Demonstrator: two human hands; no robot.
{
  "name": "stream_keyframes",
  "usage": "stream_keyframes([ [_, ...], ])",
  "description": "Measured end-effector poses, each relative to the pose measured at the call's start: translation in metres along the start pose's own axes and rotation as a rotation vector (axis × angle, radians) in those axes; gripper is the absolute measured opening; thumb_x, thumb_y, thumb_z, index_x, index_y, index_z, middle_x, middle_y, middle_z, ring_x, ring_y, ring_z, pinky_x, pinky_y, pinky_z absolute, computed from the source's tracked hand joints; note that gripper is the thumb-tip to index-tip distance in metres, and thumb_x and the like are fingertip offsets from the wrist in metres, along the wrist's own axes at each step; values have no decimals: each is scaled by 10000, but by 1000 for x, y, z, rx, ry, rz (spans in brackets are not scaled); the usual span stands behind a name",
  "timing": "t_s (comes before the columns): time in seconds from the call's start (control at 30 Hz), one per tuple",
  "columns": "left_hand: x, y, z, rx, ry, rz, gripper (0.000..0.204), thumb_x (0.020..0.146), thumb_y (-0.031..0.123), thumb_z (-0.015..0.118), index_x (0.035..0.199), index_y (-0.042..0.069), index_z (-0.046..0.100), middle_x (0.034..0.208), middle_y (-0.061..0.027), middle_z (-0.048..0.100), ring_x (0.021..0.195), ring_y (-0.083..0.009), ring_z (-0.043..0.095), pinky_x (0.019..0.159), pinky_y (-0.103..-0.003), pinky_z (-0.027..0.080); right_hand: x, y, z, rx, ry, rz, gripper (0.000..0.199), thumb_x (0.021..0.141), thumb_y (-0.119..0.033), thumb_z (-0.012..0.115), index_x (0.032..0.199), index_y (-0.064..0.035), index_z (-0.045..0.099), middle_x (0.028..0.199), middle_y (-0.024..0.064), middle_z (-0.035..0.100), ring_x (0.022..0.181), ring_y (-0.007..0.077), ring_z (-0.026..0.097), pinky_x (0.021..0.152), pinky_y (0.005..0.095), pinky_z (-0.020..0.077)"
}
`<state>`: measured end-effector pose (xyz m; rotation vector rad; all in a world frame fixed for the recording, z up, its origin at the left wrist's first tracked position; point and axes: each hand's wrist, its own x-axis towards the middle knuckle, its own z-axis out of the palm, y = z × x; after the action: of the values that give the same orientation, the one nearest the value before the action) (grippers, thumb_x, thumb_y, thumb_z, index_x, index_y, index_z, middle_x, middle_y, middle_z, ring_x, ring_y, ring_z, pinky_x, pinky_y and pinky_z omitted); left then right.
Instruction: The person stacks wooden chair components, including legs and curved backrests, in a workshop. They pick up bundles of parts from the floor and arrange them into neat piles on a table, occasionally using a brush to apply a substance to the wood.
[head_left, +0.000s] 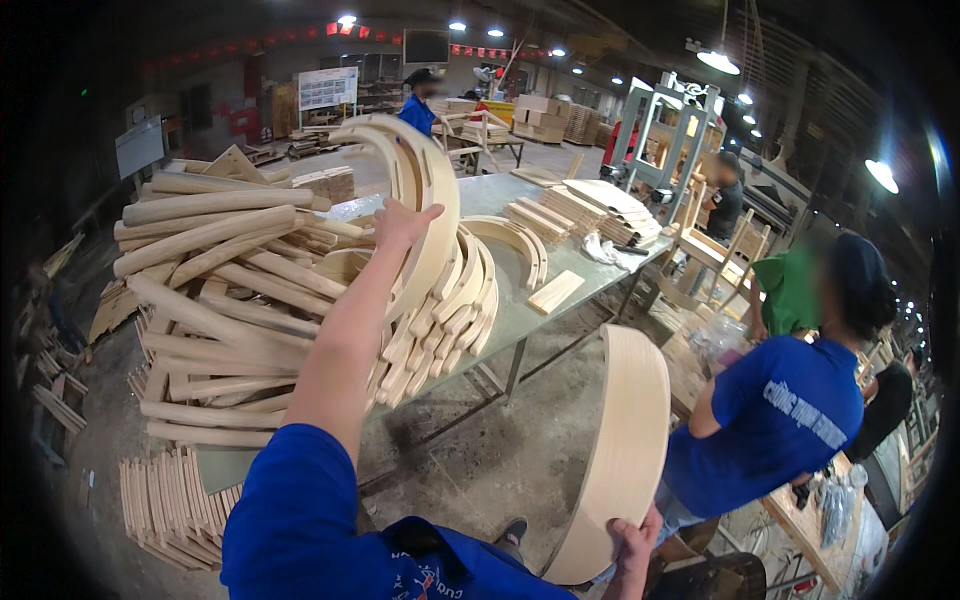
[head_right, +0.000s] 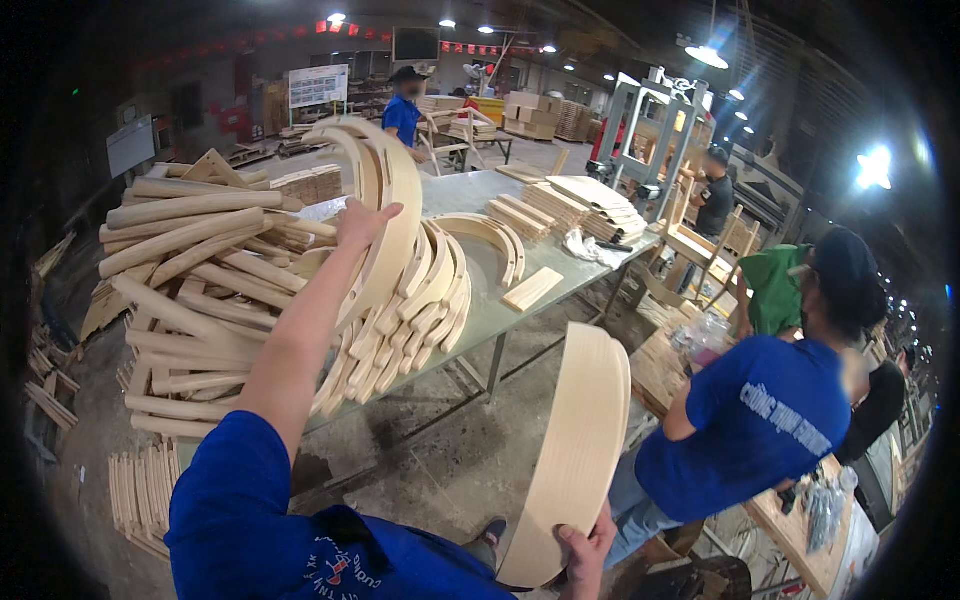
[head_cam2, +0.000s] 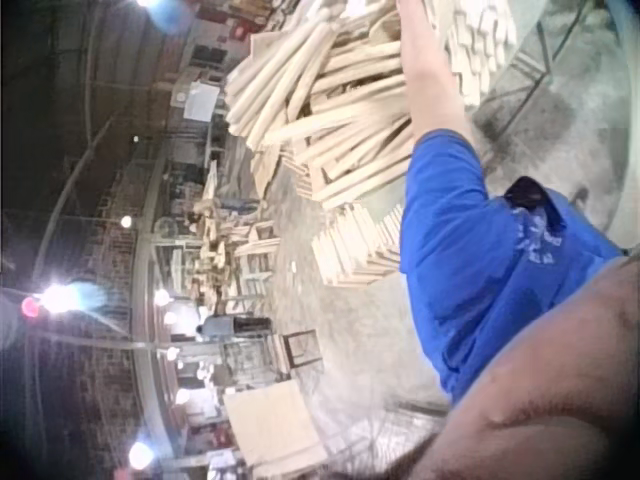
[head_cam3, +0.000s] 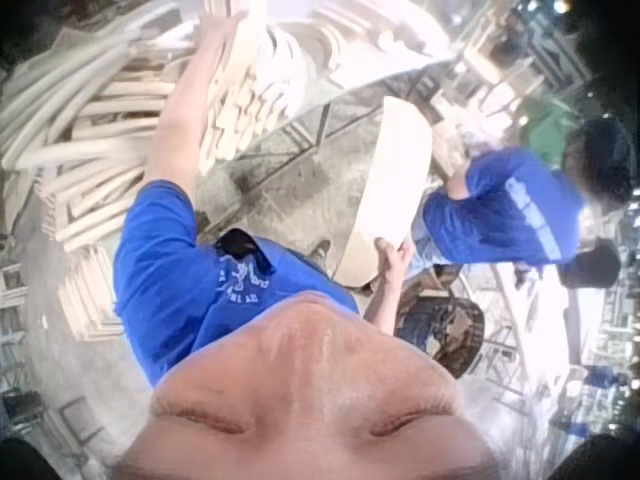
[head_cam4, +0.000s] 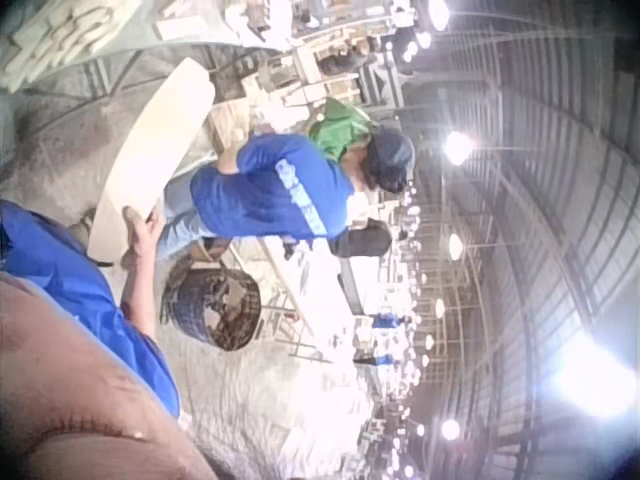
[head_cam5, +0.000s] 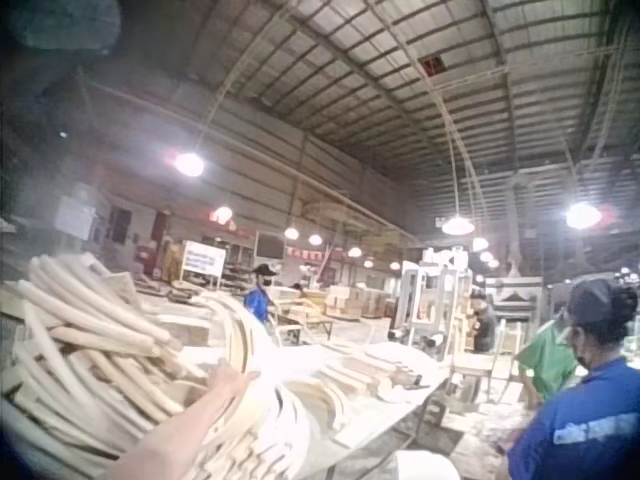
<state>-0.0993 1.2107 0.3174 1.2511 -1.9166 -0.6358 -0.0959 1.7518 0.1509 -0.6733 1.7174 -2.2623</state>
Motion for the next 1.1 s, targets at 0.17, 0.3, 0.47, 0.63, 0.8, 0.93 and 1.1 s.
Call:
stream_keyframes([
  [0.17,44,-33,82,254,-55,-286,1045,609,627,644,1321,-30,254,1298,-305,323,1221,-422,306,953,-556,287,136,9,-16,113,-112,-118,666,586,-281,705,1106,68,477,993,121,587,865,188,577,735,307,466],
  [0.3,68,-38,93,323,-160,-390,1010,643,634,614,1361,39,227,1341,-306,256,1239,-441,254,972,-604,203,270,22,22,168,27,3,696,675,-332,676,1185,58,408,1074,171,553,917,271,589,761,385,502],
  [0.47,54,-56,84,416,60,94,873,751,563,569,1366,50,222,1335,-263,311,1249,-362,291,1000,-533,231,428,51,149,755,-499,327,725,702,-454,498,1247,14,403,1131,182,536,995,317,546,850,410,463],
  [0.63,-39,66,82,-538,-811,7,893,719,368,685,1353,-38,205,1147,-202,499,953,-244,537,832,-331,417,494,73,255,839,-675,411,720,730,-485,474,1264,-10,387,1159,161,513,1043,298,511,897,390,421],
  [0.8,-12,70,90,76,-369,180,959,601,269,768,1319,-64,227,914,-152,541,820,-245,560,748,-283,433,521,120,341,781,-739,440,582,835,-364,469,1289,-19,349,1227,201,447,1083,328,464,924,405,364],
  [0.93,-3,6,105,675,-100,105,783,709,406,629,1298,15,294,1180,-198,429,1115,-323,384,912,-483,302,523,147,346,-467,-398,-655,673,782,-244,597,1336,-30,279,1320,252,313,1159,403,355,972,438,298],
  [1.1,-16,-3,132,757,-136,133,786,727,473,596,1356,117,287,1421,-208,114,1297,-427,99,1018,-579,117,479,192,288,-471,-423,-575,686,774,-202,609,1352,-63,268,1319,272,292,1178,429,311,978,464,271],
])
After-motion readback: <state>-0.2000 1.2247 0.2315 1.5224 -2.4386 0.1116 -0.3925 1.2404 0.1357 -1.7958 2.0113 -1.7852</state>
